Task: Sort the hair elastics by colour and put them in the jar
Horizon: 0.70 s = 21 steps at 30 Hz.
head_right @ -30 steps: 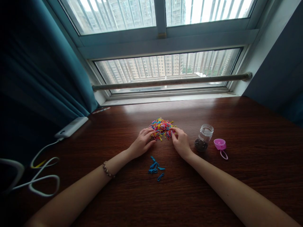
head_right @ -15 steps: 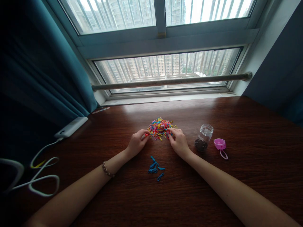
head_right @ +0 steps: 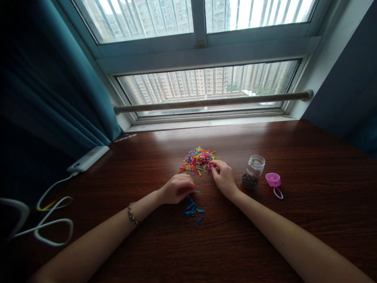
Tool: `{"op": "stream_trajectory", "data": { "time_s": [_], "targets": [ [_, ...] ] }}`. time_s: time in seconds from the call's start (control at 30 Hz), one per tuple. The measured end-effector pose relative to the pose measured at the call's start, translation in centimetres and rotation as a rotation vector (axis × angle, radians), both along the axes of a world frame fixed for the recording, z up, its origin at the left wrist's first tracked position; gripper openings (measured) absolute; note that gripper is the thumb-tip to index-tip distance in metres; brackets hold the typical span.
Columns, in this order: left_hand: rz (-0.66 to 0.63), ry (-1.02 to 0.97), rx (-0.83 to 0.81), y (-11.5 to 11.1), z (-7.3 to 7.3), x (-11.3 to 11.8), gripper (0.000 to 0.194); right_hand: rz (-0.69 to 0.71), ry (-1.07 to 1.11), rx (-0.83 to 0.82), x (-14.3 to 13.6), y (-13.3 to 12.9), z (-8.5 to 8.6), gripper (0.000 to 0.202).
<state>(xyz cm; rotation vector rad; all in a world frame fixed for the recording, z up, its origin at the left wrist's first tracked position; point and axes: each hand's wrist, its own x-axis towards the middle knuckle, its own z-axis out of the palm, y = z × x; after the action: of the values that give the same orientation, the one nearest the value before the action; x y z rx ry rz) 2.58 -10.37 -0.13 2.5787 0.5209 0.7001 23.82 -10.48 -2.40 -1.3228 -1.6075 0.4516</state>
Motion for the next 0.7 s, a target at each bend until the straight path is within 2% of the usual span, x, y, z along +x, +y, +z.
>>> {"op": "stream_trajectory", "data": {
  "time_s": [0.17, 0.37, 0.43, 0.53, 0.7],
  "targets": [
    [-0.011, -0.036, -0.148, -0.6, 0.2, 0.3, 0.018, -0.034, 0.118, -0.051, 0.1, -0.1, 0.0, 0.023],
    [-0.038, -0.082, -0.537, -0.9, 0.1, 0.2, 0.021, -0.074, 0.150, -0.075, 0.2, -0.2, 0.2, 0.019],
    [-0.012, -0.110, -0.605, -0.9, -0.1, 0.2, 0.024, -0.074, 0.151, -0.081, 0.3, -0.2, 0.2, 0.021],
    [0.063, -0.123, -0.529, -0.8, -0.3, 0.2, 0.025, -0.073, 0.162, -0.080, 0.3, -0.1, 0.1, 0.024],
    [0.258, -0.089, -0.059, 0.5, -0.2, -0.1, 0.020, -0.056, 0.170, -0.049, 0.1, -0.2, 0.2, 0.022]
  ]
}}
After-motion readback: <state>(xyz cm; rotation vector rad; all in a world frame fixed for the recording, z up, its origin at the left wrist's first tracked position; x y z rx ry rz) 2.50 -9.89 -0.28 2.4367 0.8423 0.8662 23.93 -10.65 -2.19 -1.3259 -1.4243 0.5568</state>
